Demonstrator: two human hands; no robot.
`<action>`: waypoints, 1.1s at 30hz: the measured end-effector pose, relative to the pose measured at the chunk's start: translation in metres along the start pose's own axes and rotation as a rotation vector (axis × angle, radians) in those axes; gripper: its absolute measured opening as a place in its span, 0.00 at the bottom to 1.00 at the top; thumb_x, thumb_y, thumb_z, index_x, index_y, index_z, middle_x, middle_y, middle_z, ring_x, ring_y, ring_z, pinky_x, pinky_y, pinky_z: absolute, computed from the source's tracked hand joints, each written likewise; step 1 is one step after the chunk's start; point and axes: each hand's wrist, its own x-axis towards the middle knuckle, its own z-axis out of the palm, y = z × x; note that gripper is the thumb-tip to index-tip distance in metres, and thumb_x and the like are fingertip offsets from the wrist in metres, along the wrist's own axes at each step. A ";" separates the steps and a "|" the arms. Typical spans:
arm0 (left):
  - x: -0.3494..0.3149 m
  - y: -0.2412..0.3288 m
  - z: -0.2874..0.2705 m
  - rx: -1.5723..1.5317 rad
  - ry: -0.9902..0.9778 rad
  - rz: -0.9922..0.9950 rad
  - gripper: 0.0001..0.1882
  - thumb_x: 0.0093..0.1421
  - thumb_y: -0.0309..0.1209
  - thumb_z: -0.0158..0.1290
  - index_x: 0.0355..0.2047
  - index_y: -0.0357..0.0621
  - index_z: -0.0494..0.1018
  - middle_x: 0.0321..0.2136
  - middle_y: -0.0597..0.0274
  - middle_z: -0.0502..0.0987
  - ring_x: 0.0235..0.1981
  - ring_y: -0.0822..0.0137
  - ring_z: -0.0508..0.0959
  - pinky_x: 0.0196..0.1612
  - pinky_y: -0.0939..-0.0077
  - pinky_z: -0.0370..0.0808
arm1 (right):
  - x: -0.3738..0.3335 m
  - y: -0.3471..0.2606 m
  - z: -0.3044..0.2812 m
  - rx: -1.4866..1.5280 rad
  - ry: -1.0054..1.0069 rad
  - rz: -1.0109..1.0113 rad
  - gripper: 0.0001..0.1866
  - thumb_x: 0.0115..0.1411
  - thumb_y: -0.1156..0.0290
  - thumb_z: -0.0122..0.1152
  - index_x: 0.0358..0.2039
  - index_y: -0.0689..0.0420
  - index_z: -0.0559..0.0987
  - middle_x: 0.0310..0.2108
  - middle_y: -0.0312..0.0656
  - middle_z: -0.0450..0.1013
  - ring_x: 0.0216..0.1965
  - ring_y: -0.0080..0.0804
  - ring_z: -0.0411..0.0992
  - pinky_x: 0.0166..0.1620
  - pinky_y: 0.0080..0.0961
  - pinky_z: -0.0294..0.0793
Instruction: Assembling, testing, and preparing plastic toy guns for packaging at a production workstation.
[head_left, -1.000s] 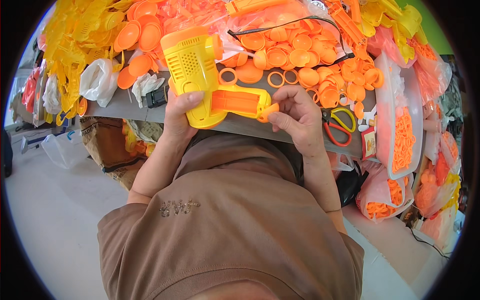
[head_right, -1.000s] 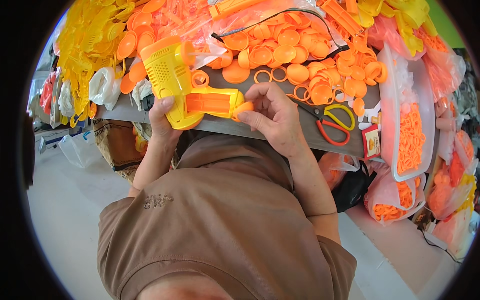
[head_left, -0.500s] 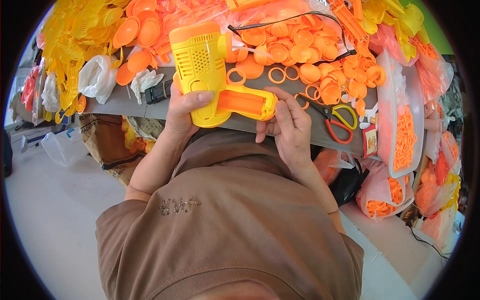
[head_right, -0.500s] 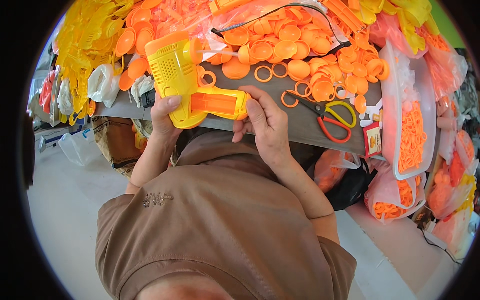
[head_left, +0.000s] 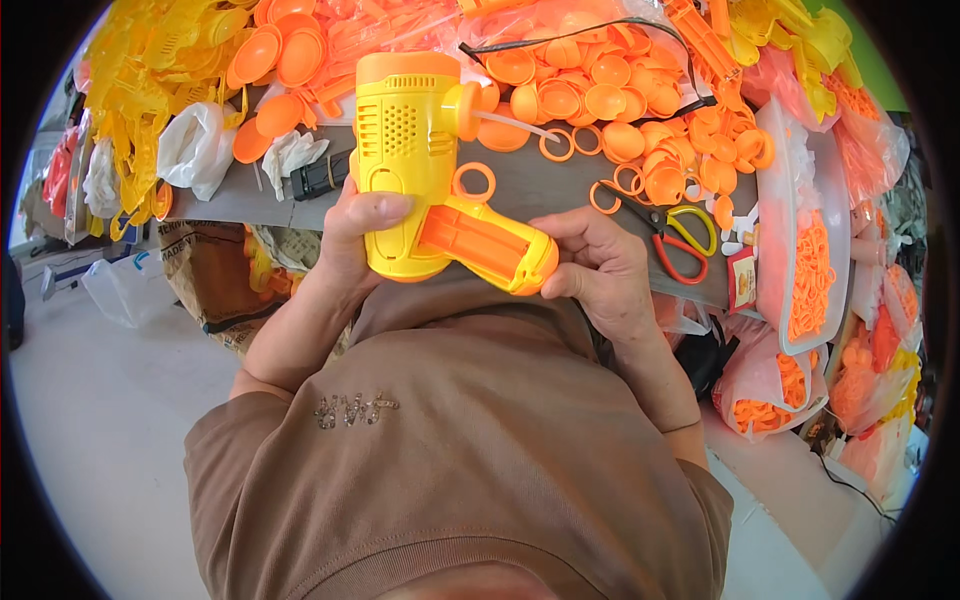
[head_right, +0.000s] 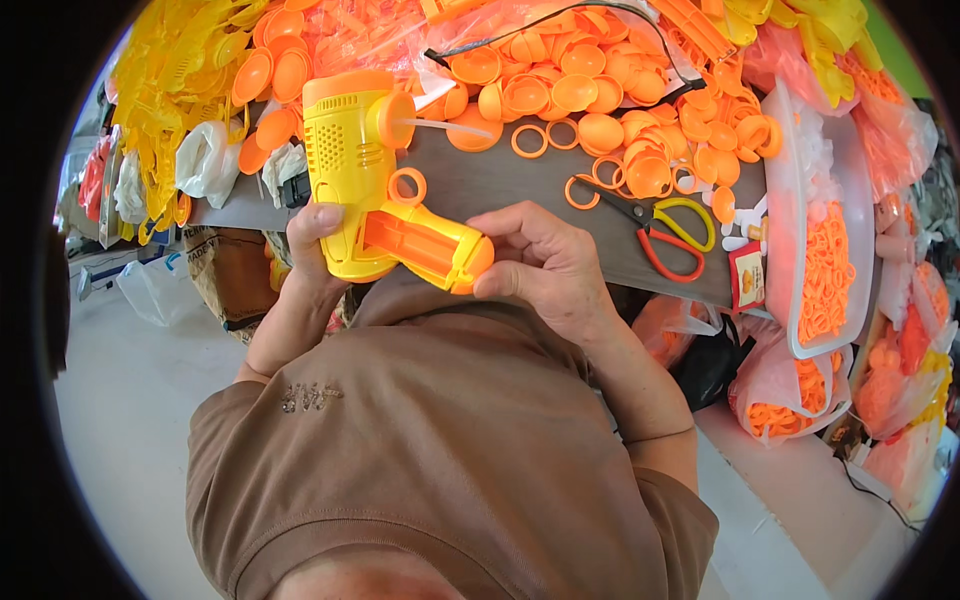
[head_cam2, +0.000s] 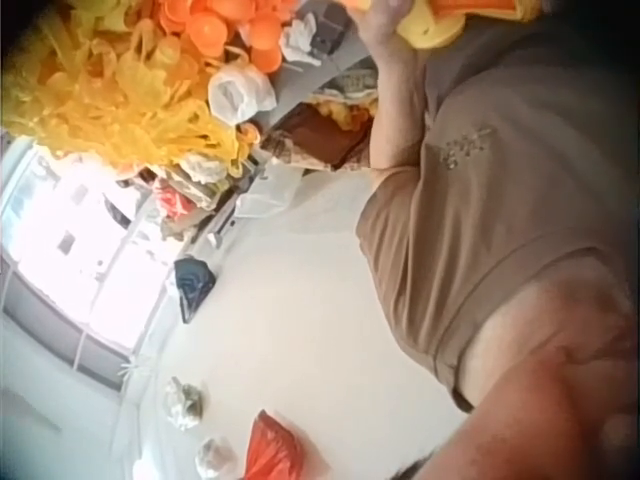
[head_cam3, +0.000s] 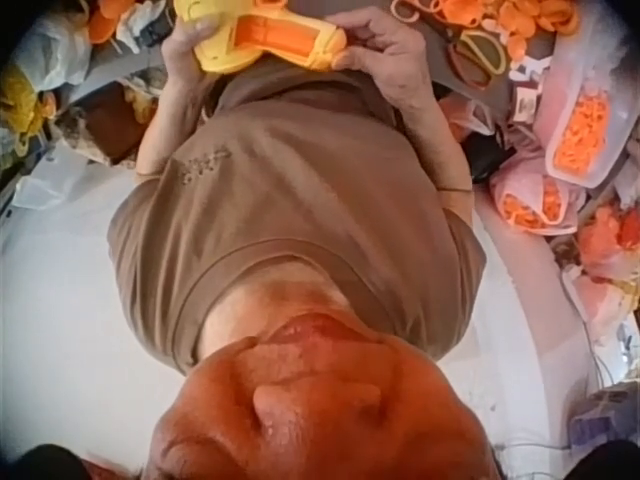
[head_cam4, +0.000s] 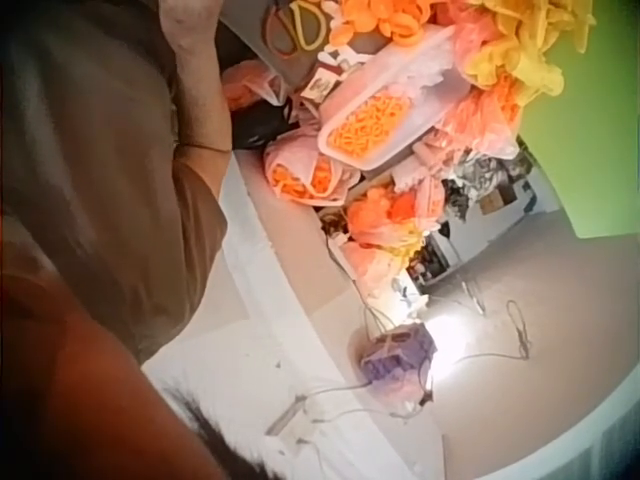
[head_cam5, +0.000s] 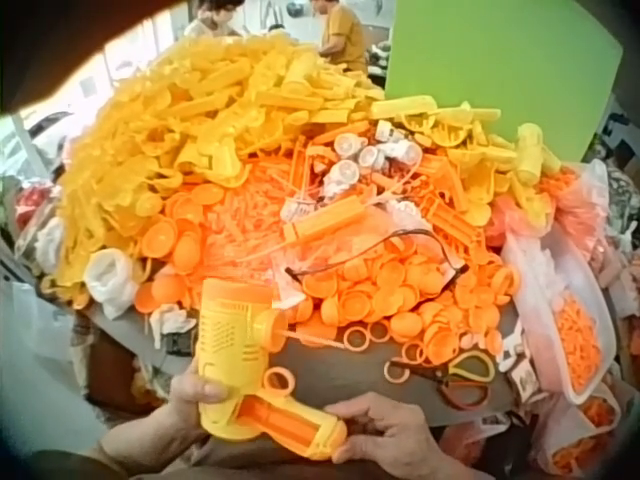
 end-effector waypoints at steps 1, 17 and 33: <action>-0.003 0.002 -0.002 0.037 -0.042 -0.044 0.35 0.41 0.33 0.55 0.52 0.34 0.62 0.42 0.54 0.72 0.42 0.63 0.75 0.46 0.68 0.73 | -0.003 0.000 0.000 0.003 0.002 0.005 0.24 0.50 0.72 0.67 0.44 0.70 0.70 0.38 0.47 0.75 0.38 0.29 0.75 0.41 0.24 0.76; 0.036 0.007 0.001 0.498 -0.243 -0.161 0.35 0.39 0.30 0.61 0.50 0.33 0.64 0.39 0.55 0.74 0.39 0.66 0.75 0.45 0.74 0.71 | -0.018 -0.004 -0.014 -0.493 -0.060 0.268 0.16 0.53 0.82 0.58 0.44 0.66 0.72 0.40 0.42 0.73 0.39 0.24 0.73 0.43 0.20 0.72; 0.024 -0.020 -0.001 1.366 -0.303 0.519 0.30 0.44 0.33 0.65 0.47 0.35 0.70 0.42 0.48 0.72 0.43 0.53 0.74 0.45 0.67 0.71 | 0.009 0.003 -0.026 -1.482 0.162 -0.426 0.32 0.45 0.66 0.68 0.51 0.61 0.69 0.50 0.49 0.64 0.52 0.48 0.62 0.54 0.40 0.63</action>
